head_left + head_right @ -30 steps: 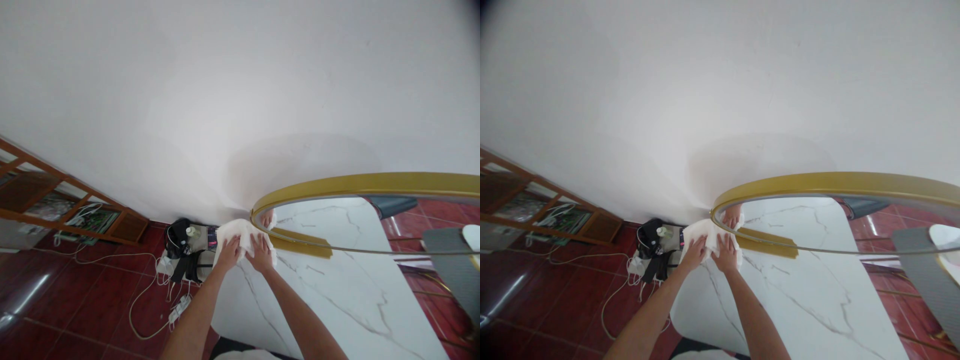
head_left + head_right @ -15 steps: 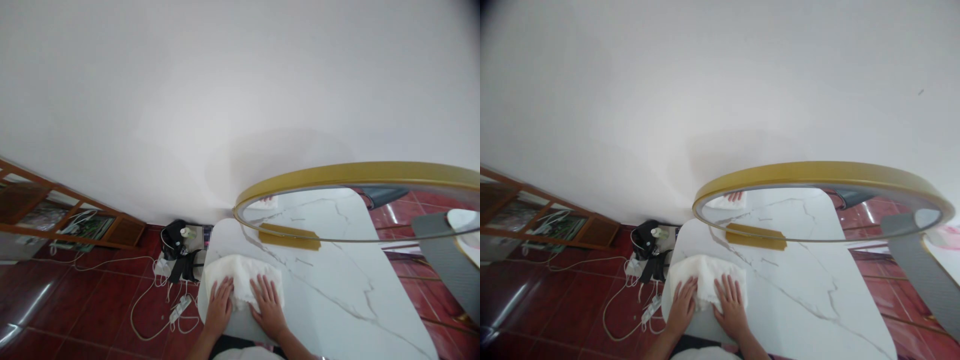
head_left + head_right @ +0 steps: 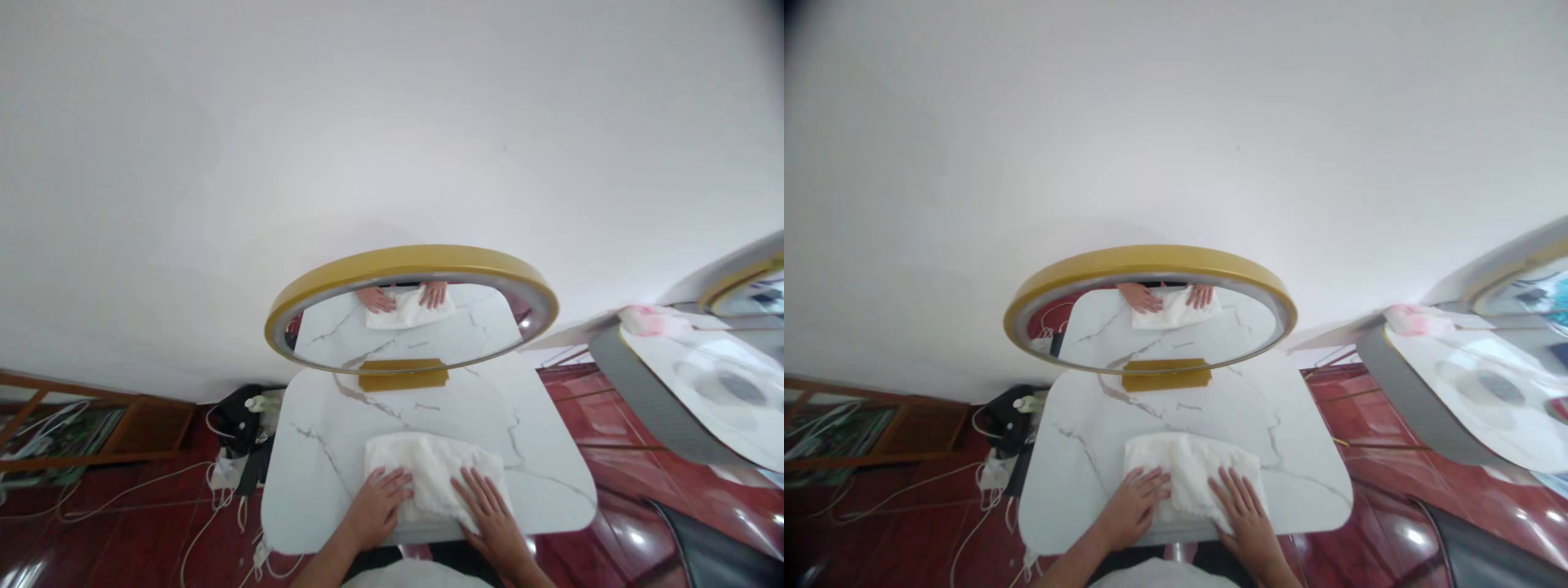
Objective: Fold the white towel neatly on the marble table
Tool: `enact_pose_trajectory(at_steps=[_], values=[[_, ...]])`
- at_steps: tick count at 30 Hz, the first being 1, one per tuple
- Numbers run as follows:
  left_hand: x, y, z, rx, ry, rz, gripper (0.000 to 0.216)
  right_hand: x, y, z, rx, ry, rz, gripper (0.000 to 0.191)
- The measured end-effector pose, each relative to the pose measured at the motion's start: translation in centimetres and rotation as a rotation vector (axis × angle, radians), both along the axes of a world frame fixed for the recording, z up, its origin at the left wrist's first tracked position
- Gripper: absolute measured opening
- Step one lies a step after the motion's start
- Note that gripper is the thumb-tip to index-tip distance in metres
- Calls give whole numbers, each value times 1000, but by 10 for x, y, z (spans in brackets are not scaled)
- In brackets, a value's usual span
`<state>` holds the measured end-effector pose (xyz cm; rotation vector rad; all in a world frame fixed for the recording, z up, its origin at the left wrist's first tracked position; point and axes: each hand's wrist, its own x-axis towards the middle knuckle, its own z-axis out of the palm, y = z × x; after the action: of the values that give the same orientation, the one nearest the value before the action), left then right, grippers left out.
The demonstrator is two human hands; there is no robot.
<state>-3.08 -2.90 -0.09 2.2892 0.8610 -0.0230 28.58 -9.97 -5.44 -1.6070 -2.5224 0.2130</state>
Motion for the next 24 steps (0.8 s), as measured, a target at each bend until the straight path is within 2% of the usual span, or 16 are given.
enact_pose_trajectory(at_steps=[6,10,14,24], values=[[126,-2,-4,-134,-99,-117,50,114,-44,1,19,-66,-121,71],[183,-2,-8,-122,-101,-85,46,155,-46,0,8,-57,-210,69],[209,12,-11,-86,-65,-33,45,165,-24,-2,-19,-52,-263,66],[233,68,-16,89,48,54,47,160,65,1,27,12,-295,68]])
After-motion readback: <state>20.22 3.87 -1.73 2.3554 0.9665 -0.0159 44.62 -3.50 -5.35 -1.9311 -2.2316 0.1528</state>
